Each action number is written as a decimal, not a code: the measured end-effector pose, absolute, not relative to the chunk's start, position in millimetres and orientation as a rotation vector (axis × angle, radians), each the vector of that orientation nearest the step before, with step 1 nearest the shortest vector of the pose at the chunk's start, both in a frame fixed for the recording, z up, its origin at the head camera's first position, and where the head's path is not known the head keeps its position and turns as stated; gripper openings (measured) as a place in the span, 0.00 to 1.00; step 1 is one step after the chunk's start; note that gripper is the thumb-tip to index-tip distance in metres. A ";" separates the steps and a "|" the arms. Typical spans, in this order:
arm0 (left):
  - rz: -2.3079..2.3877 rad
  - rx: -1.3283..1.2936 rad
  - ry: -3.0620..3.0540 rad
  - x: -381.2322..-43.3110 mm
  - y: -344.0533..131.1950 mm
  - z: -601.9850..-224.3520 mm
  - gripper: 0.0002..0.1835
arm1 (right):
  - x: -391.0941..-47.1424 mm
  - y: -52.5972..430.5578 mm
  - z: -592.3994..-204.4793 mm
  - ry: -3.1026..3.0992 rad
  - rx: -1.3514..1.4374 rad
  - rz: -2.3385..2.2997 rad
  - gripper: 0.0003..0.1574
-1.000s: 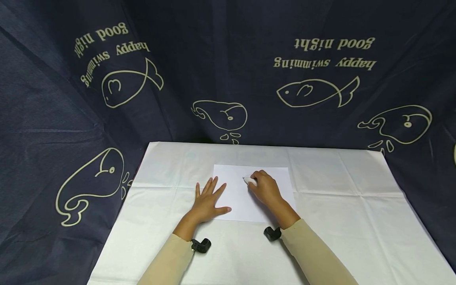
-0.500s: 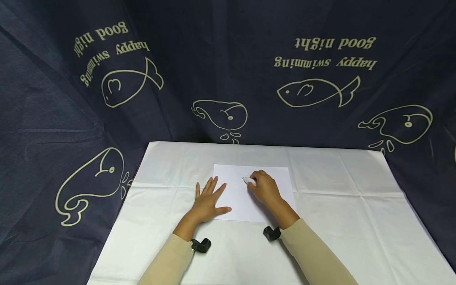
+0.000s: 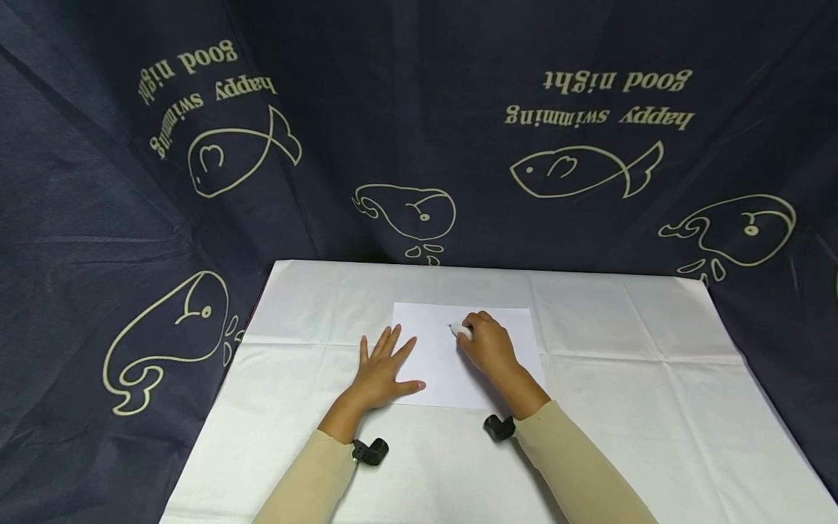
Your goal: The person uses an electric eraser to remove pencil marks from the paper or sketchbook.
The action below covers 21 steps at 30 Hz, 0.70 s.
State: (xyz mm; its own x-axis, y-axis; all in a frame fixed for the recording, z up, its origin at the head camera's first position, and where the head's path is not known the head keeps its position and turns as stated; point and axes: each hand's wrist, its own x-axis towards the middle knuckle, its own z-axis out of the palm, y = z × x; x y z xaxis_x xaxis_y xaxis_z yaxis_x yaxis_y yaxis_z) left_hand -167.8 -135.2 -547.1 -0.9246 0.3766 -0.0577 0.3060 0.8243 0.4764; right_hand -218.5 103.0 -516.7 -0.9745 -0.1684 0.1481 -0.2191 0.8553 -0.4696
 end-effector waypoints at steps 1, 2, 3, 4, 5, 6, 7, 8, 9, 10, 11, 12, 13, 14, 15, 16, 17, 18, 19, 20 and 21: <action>0.711 0.539 2.858 -167.8 -135.1 -547.2 0.49 | -219.0 103.2 -516.8 -2.927 0.301 0.760 0.13; 0.714 0.541 2.859 -167.9 -135.1 -547.4 0.49 | -219.2 103.3 -516.9 -2.929 0.298 0.758 0.13; 0.723 0.543 2.860 -168.0 -135.0 -547.6 0.48 | -219.4 103.3 -517.0 -2.931 0.299 0.754 0.13; 0.728 0.543 2.861 -168.1 -135.1 -547.8 0.48 | -219.1 103.1 -516.5 -2.934 0.299 0.759 0.13; 0.728 0.541 2.861 -168.1 -135.1 -548.2 0.48 | -218.8 103.2 -516.4 -2.939 0.302 0.759 0.12; 0.726 0.539 2.861 -168.2 -135.2 -548.5 0.48 | -218.4 103.0 -516.6 -2.943 0.302 0.759 0.12; 0.726 0.538 2.862 -168.2 -135.3 -548.9 0.48 | -218.2 103.0 -516.5 -2.944 0.307 0.755 0.12; 0.726 0.537 2.863 -168.1 -135.4 -549.4 0.48 | -218.2 103.1 -516.4 -2.945 0.309 0.749 0.12; 0.725 0.536 2.863 -168.1 -135.4 -549.8 0.48 | -218.2 103.1 -516.3 -2.941 0.309 0.748 0.12; 0.721 0.536 2.864 -168.1 -135.5 -550.2 0.48 | -218.8 103.4 -516.4 -2.935 0.309 0.746 0.12; 0.716 0.536 2.865 -168.1 -135.5 -550.6 0.49 | -219.3 103.6 -516.5 -2.929 0.308 0.740 0.12; 0.719 0.536 2.866 -168.1 -135.5 -550.9 0.48 | -219.6 103.6 -516.5 -2.923 0.309 0.734 0.12; 0.716 0.537 2.866 -168.1 -135.4 -551.1 0.48 | -220.2 103.7 -516.9 -2.920 0.312 0.731 0.12; 0.716 0.539 2.867 -168.1 -135.4 -551.2 0.48 | -220.3 103.8 -516.8 -2.920 0.312 0.733 0.12; 0.717 0.539 2.866 -168.1 -135.3 -551.2 0.48 | -220.2 103.8 -516.7 -2.919 0.315 0.732 0.12; 0.719 0.540 2.866 -168.1 -135.3 -551.1 0.48 | -220.0 103.9 -516.4 -2.923 0.317 0.730 0.11; 0.720 0.541 2.866 -168.1 -135.2 -551.0 0.48 | -219.5 103.7 -515.9 -2.926 0.317 0.732 0.11; 0.722 0.541 2.865 -168.1 -135.1 -550.7 0.48 | -219.2 103.5 -515.6 -2.928 0.318 0.730 0.11; 0.719 0.540 2.864 -168.1 -135.0 -550.3 0.49 | -219.0 103.6 -515.2 -2.927 0.318 0.731 0.10; 0.718 0.540 2.864 -168.2 -134.9 -549.9 0.49 | -218.6 103.5 -514.6 -2.921 0.315 0.727 0.10; 0.717 0.540 2.864 -168.3 -134.8 -549.5 0.49 | -218.8 103.4 -514.2 -2.912 0.317 0.719 0.10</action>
State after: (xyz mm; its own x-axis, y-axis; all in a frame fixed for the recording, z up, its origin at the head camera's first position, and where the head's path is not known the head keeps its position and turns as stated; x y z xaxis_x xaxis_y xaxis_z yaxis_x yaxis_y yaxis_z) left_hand -168.3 -134.8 -549.5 -0.9258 0.3750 -0.0479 0.3082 0.8219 0.4790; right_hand -218.8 103.4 -514.2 -0.9701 -0.1726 0.1708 -0.2322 0.8649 -0.4450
